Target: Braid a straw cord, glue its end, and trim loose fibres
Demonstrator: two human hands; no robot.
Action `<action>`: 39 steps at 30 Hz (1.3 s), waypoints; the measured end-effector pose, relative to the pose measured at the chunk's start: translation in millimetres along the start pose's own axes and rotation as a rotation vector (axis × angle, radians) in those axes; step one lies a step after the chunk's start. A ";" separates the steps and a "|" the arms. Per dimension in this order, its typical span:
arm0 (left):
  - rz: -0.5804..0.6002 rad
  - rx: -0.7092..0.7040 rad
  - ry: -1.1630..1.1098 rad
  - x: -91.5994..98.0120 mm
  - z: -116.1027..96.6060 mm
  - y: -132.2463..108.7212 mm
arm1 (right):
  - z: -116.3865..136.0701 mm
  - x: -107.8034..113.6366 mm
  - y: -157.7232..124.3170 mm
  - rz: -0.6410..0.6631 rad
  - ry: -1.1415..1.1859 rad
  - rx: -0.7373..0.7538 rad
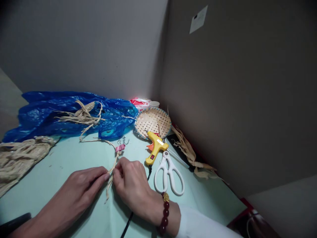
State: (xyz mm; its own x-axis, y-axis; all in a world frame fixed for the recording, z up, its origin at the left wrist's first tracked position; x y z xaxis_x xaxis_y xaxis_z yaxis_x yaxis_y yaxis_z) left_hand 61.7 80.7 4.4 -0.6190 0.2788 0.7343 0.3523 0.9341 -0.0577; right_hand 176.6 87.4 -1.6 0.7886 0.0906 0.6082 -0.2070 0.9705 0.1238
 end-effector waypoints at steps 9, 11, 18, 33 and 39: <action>-0.021 -0.043 0.150 -21.3 -3.4 -10.4 | -2.5 -3.2 3.8 0.047 0.053 0.011; -0.032 -0.127 0.298 -25.6 -5.6 -12.8 | -5.4 -4.1 5.0 0.070 0.107 -0.003; -0.029 -0.246 0.596 -42.4 -7.0 -21.0 | -15.7 -15.7 4.7 0.129 0.299 -0.094; 0.176 0.165 -0.721 -27.0 20.2 23.9 | -1.8 -22.0 7.5 0.236 0.610 -0.007; 0.239 0.213 -0.888 -35.1 24.1 20.8 | -4.3 -14.5 4.7 0.231 0.175 0.064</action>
State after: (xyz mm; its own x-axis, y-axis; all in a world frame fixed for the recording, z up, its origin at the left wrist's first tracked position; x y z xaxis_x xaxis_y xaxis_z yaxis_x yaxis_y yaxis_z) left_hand 73.8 95.7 -38.8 -0.8862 0.4542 -0.0916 0.4576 0.8268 -0.3272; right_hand 166.7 91.6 -13.2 0.8028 0.3501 0.4826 -0.4245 0.9040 0.0504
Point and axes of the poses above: each hand's wrist, its own y-axis towards the middle knuckle, its own x-axis out of the back of the hand, z = x × y, the point moved 8 cm from there along y, towards the middle knuckle, and after that the axes turned 6 degrees about -y, right-handed, at the moved point
